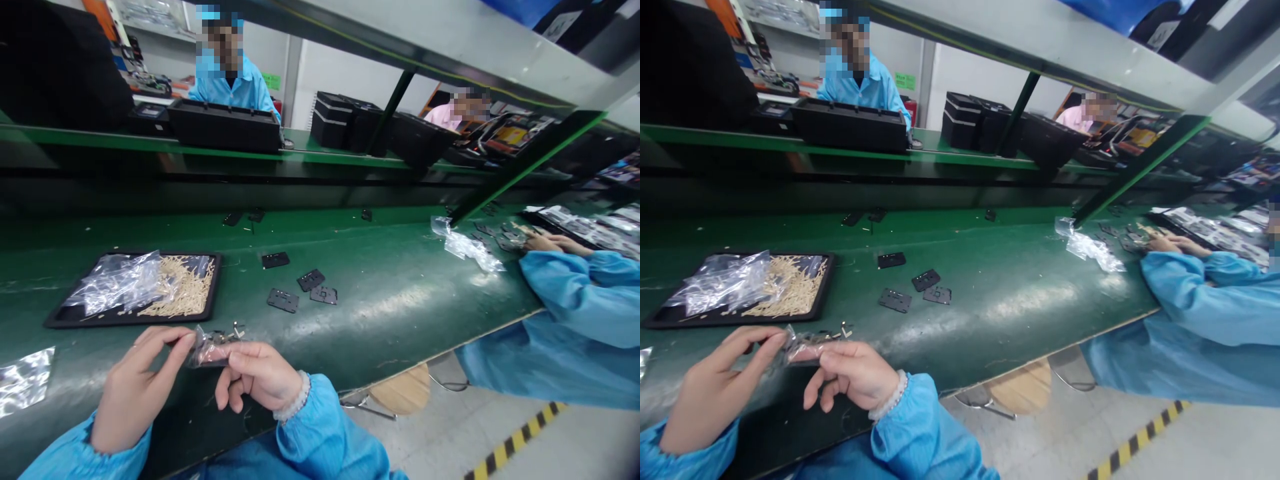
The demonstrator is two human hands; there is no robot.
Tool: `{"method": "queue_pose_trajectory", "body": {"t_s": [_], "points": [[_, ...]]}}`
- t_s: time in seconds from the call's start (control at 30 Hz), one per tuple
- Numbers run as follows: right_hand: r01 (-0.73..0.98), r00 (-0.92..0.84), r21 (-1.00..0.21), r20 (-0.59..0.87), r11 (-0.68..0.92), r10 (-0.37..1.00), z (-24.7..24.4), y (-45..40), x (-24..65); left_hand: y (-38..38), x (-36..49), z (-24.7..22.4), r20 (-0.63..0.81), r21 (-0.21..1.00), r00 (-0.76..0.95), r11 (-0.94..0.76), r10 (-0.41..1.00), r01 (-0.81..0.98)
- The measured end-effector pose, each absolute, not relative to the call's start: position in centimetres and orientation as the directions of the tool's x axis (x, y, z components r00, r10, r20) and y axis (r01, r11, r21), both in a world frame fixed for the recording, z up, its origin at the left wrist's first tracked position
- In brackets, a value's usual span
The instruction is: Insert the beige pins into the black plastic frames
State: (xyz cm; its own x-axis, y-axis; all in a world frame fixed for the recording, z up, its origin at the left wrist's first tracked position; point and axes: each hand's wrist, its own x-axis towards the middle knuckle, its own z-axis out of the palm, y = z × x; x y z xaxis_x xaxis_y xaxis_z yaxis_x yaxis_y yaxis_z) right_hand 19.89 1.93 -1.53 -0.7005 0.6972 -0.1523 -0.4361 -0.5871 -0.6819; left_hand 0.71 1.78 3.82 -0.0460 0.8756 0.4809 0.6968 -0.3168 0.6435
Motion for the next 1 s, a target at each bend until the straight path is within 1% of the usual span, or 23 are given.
{"method": "queue_pose_trajectory", "body": {"t_s": [0.1, 0.27, 0.3, 0.37, 0.47, 0.6, 0.67, 0.77, 0.87, 1.0], "points": [[-0.468, -0.7, -0.668, -0.119, -0.579, 0.704, -1.6, 1.9, 19.5, 1.6, 0.9, 3.6, 0.446, 0.687, -0.078, -0.285, 0.891, 0.668], [-0.49, -0.707, -0.653, -0.089, -0.578, 0.701, -1.8, 2.0, 18.9, 1.5, 1.0, 3.2, 0.46, 0.664, -0.012, -0.335, 0.888, 0.669], [-0.499, -0.701, -0.647, -0.089, -0.577, 0.707, -1.8, 2.0, 18.9, 1.6, 1.0, 3.3, 0.453, 0.671, -0.023, -0.324, 0.891, 0.667], [-0.51, -0.698, -0.637, -0.085, -0.578, 0.711, -1.7, 1.9, 19.1, 1.6, 1.0, 3.5, 0.418, 0.708, -0.101, -0.254, 0.903, 0.659], [-0.51, -0.706, -0.633, -0.078, -0.582, 0.703, -1.6, 1.9, 19.4, 1.7, 0.9, 3.9, 0.314, 0.765, -0.21, -0.115, 0.926, 0.634], [-0.527, -0.697, -0.619, -0.078, -0.583, 0.713, -1.3, 1.9, 19.4, 1.8, 0.8, 4.0, 0.181, 0.821, -0.235, -0.015, 0.955, 0.571], [-0.535, -0.693, -0.61, -0.077, -0.584, 0.716, -1.0, 2.0, 19.2, 1.8, 1.0, 3.8, 0.158, 0.829, -0.244, 0.006, 0.957, 0.559], [-0.547, -0.67, -0.607, -0.095, -0.576, 0.736, -0.3, 2.0, 18.7, 1.5, 1.4, 3.5, 0.172, 0.818, -0.254, 0.005, 0.952, 0.576], [-0.563, -0.602, -0.615, -0.152, -0.552, 0.784, 0.6, 2.1, 18.0, 1.1, 1.8, 3.3, 0.226, 0.798, -0.264, -0.023, 0.938, 0.602], [-0.53, -0.512, -0.677, -0.224, -0.51, 0.829, 1.3, 2.2, 17.1, 0.7, 2.0, 3.0, 0.307, 0.752, -0.213, -0.099, 0.927, 0.651]]}}
